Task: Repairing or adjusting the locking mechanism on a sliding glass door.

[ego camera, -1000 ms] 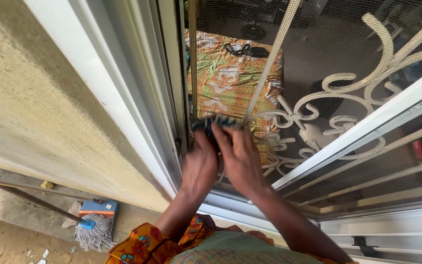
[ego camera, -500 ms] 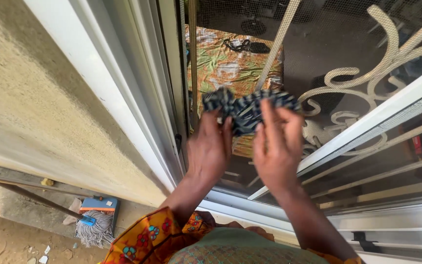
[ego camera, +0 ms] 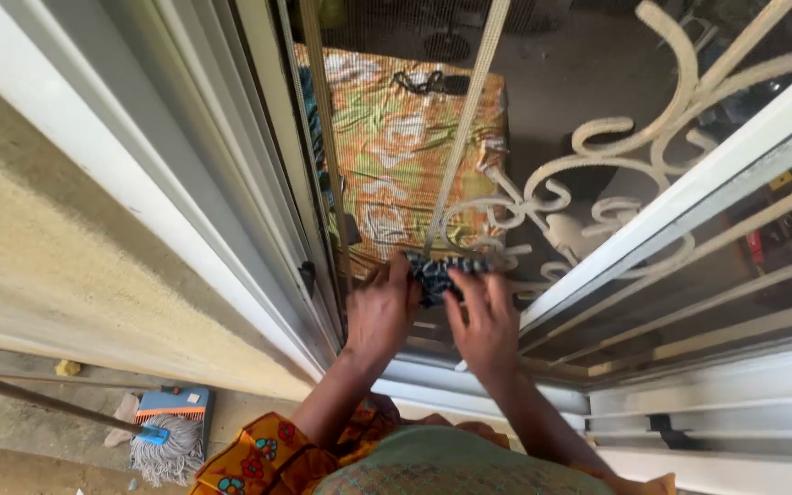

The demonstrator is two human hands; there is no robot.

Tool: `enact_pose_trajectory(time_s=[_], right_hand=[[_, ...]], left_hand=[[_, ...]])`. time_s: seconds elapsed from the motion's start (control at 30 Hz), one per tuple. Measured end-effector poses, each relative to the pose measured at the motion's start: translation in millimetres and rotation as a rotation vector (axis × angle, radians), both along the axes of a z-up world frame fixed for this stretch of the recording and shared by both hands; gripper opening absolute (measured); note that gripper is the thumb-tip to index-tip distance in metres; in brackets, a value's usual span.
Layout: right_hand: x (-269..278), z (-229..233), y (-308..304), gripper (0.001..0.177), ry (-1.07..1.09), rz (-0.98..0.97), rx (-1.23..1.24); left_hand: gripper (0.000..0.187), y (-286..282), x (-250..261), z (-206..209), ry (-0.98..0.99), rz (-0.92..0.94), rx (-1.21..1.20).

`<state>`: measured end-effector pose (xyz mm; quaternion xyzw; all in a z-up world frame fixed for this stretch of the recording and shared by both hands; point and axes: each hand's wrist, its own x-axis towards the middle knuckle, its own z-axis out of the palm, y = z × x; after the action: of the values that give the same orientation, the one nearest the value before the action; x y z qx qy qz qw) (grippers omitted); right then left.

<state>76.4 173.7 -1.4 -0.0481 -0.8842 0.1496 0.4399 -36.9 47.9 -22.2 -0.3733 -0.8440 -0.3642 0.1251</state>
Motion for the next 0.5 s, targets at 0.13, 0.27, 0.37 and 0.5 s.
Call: enact_pose_trajectory(time_s=[0.13, 0.27, 0.37, 0.5], right_hand=[[-12, 26, 15, 0.026, -0.084, -0.028, -0.132], [-7, 73, 13, 0.018, 0.073, -0.033, -0.126], [-5, 92, 14, 0.017, 0.216, -0.025, -0.111], [-4, 93, 14, 0.026, 0.233, -0.047, 0.049]], left_hand=[[0.026, 0, 3, 53, -0.056, -0.024, -0.034], [0.023, -2, 14, 110, 0.197, 0.023, 0.178], [0.022, 7, 16, 127, 0.288, 0.006, 0.278], [0.015, 16, 16, 123, 0.339, -0.058, 0.309]])
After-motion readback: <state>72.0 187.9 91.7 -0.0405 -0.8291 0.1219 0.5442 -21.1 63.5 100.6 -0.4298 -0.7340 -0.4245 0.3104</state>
